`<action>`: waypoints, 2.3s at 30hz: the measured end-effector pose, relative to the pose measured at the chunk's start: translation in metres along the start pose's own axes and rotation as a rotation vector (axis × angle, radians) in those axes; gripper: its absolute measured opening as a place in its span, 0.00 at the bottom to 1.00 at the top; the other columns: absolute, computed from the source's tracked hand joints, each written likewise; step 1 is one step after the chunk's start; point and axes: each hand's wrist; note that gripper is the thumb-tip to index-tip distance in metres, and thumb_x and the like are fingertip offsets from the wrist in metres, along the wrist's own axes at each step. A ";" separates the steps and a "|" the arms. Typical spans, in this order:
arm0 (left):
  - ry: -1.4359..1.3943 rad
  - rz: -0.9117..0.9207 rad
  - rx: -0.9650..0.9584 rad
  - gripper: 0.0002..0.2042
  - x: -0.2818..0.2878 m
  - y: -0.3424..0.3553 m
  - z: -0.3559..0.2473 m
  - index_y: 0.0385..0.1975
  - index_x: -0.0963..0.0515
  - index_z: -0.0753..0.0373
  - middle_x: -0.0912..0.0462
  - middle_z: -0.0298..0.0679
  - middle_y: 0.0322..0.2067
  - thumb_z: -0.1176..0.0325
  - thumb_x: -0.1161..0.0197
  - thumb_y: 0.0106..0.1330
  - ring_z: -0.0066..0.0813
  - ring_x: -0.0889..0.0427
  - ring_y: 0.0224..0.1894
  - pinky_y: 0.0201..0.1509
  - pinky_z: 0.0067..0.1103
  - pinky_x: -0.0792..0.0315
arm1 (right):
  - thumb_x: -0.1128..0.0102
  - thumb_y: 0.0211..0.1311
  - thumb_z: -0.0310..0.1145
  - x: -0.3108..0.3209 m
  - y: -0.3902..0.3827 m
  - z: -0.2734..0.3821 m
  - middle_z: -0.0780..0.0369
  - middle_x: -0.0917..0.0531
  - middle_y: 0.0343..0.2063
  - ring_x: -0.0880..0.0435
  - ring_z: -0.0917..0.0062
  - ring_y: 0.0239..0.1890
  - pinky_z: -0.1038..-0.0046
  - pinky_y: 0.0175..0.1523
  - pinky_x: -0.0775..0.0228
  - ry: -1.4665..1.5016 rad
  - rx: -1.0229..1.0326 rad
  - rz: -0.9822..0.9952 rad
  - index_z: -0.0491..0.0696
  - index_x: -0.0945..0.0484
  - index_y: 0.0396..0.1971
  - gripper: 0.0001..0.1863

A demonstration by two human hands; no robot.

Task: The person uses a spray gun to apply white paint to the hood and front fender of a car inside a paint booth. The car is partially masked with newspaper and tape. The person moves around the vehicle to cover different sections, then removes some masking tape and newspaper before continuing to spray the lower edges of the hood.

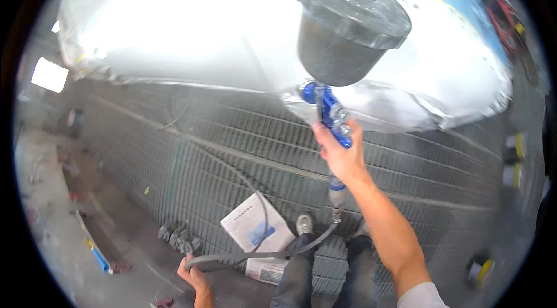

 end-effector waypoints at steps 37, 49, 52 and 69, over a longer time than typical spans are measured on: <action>-0.064 -0.096 -0.073 0.20 -0.050 -0.025 -0.069 0.13 0.43 0.61 0.44 0.23 0.15 0.74 0.44 0.68 0.11 0.47 0.20 0.22 0.21 0.56 | 0.38 0.61 0.32 0.122 -0.037 0.110 0.65 0.23 0.22 0.29 0.83 0.15 0.81 0.17 0.40 0.017 -0.097 -0.423 0.43 0.24 0.35 0.09; -0.134 -0.273 0.072 0.19 0.045 0.063 -0.034 0.14 0.36 0.61 0.42 0.25 0.12 0.72 0.45 0.71 0.11 0.46 0.16 0.20 0.18 0.55 | 0.41 0.61 0.29 -0.087 0.048 0.168 0.65 0.27 0.19 0.31 0.85 0.18 0.81 0.17 0.39 0.186 -0.044 0.114 0.41 0.24 0.32 0.06; -0.139 -0.239 0.086 0.20 0.045 0.075 -0.025 0.13 0.37 0.60 0.43 0.24 0.12 0.73 0.46 0.71 0.10 0.47 0.16 0.20 0.19 0.56 | 0.42 0.60 0.29 -0.075 0.042 0.186 0.64 0.27 0.19 0.30 0.84 0.18 0.81 0.17 0.38 0.111 -0.061 -0.065 0.40 0.25 0.32 0.07; -0.330 0.098 0.088 0.22 -0.035 0.090 -0.081 0.13 0.45 0.59 0.48 0.22 0.15 0.75 0.44 0.69 0.11 0.51 0.21 0.23 0.21 0.57 | 0.38 0.57 0.32 0.064 0.022 0.274 0.63 0.23 0.19 0.27 0.82 0.17 0.80 0.15 0.37 -0.172 -0.007 -0.673 0.42 0.22 0.29 0.08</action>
Point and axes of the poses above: each hand's wrist, its own y-axis towards the middle knuckle, its own x-axis out of the back of the hand, z = x × y
